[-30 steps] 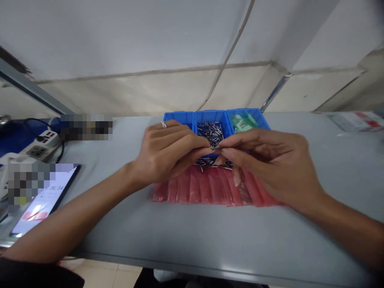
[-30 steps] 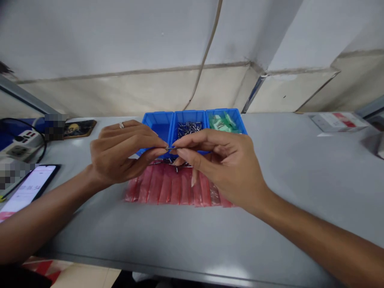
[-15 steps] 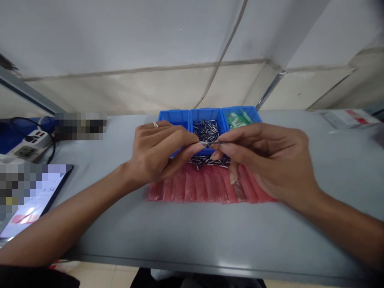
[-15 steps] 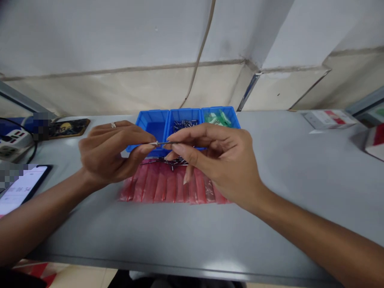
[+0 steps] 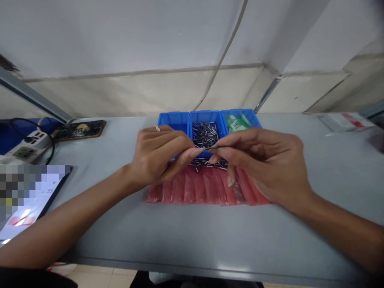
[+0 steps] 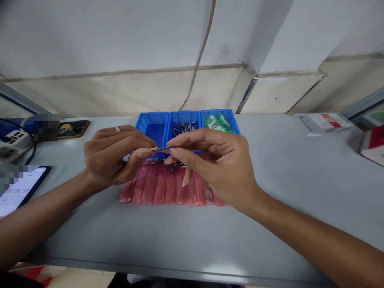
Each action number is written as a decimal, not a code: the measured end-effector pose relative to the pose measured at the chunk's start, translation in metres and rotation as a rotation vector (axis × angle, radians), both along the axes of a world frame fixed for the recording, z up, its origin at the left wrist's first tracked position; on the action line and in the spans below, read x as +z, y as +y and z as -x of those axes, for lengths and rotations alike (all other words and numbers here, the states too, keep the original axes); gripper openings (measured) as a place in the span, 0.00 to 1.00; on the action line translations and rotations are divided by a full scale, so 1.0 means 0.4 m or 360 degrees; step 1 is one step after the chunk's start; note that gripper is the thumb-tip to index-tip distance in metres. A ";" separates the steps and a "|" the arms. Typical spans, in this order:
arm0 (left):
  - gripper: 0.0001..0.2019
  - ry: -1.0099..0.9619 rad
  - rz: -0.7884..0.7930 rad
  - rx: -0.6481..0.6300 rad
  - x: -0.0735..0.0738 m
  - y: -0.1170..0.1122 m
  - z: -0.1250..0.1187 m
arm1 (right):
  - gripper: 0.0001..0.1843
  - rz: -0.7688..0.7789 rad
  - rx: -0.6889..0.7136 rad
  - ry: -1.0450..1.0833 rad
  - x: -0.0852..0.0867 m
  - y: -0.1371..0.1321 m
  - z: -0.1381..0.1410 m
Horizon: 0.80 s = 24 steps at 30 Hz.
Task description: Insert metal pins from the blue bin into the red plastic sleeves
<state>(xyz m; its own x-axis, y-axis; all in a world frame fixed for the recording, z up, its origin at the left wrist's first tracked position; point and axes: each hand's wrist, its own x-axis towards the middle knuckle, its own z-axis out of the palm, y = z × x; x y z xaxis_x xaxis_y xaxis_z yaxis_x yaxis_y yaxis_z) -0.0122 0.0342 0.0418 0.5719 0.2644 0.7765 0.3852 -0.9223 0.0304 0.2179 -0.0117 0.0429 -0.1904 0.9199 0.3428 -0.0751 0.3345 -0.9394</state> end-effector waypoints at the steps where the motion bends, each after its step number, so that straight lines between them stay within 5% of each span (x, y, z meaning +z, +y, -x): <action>1: 0.12 -0.0003 0.0019 0.0002 0.000 -0.001 0.000 | 0.05 -0.0004 -0.0013 -0.0003 0.000 0.000 0.000; 10: 0.04 -0.0066 -0.0060 0.0056 -0.008 0.003 -0.003 | 0.05 0.0031 -0.0013 0.0025 0.010 -0.004 0.002; 24: 0.14 0.0014 0.0027 0.0028 -0.012 0.003 0.001 | 0.06 0.0045 0.0041 0.0065 0.006 -0.005 0.002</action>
